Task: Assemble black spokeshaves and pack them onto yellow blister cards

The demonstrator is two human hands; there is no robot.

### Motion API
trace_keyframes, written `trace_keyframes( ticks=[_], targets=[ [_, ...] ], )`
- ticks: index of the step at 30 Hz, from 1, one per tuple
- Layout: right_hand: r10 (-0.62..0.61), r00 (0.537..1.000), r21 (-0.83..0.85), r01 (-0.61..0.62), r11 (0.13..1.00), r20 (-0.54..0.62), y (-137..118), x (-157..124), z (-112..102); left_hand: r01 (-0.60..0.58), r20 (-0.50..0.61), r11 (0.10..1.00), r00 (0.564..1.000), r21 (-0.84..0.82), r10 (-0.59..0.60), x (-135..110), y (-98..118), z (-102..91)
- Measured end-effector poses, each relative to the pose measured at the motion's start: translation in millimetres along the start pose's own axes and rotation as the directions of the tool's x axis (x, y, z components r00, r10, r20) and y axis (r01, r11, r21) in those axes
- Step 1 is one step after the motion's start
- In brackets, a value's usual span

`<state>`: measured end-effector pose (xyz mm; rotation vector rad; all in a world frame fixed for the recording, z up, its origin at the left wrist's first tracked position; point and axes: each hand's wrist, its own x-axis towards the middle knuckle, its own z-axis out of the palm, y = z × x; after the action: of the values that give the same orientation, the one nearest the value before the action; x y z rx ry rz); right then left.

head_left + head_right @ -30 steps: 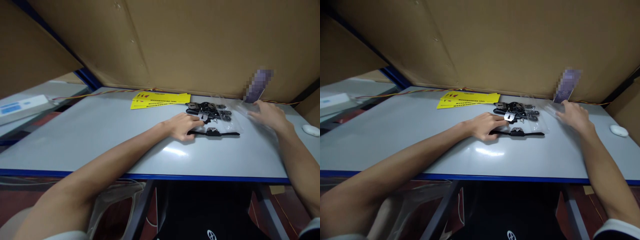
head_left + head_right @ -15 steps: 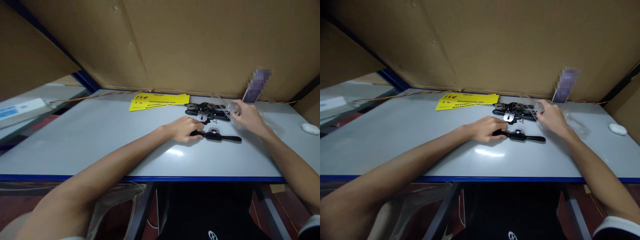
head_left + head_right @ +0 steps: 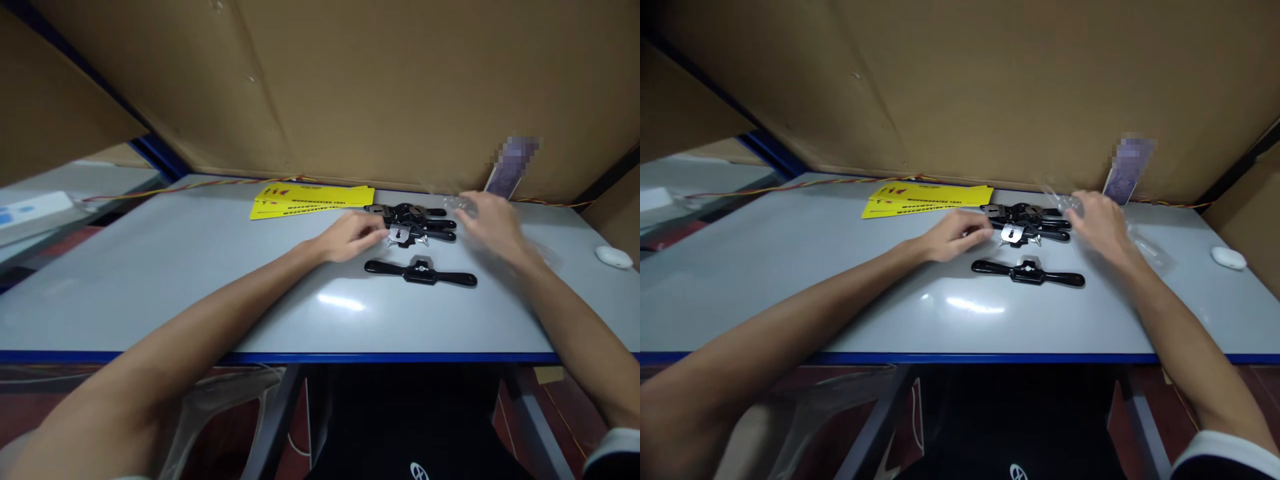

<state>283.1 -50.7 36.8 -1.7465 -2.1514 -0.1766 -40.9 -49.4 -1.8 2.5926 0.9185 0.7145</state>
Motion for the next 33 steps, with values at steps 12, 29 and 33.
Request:
trace_keyframes(
  ticks=[12,29,33],
  targets=[
    [0.029,0.994,-0.181,-0.009,0.983,0.107,74,-7,-14,-0.100,0.037,0.879,0.995,0.467,0.094,-3,-28,3.0],
    [-0.521,0.810,0.229,0.471,0.852,0.270,-28,-15,27,-0.267,0.248,0.875,0.953,0.403,0.177,5,0,7.6],
    [-0.435,0.889,0.261,0.390,0.883,0.144,-26,-2,5,-0.268,0.209,0.861,0.959,0.432,0.193,7,2,10.2]
  ],
)
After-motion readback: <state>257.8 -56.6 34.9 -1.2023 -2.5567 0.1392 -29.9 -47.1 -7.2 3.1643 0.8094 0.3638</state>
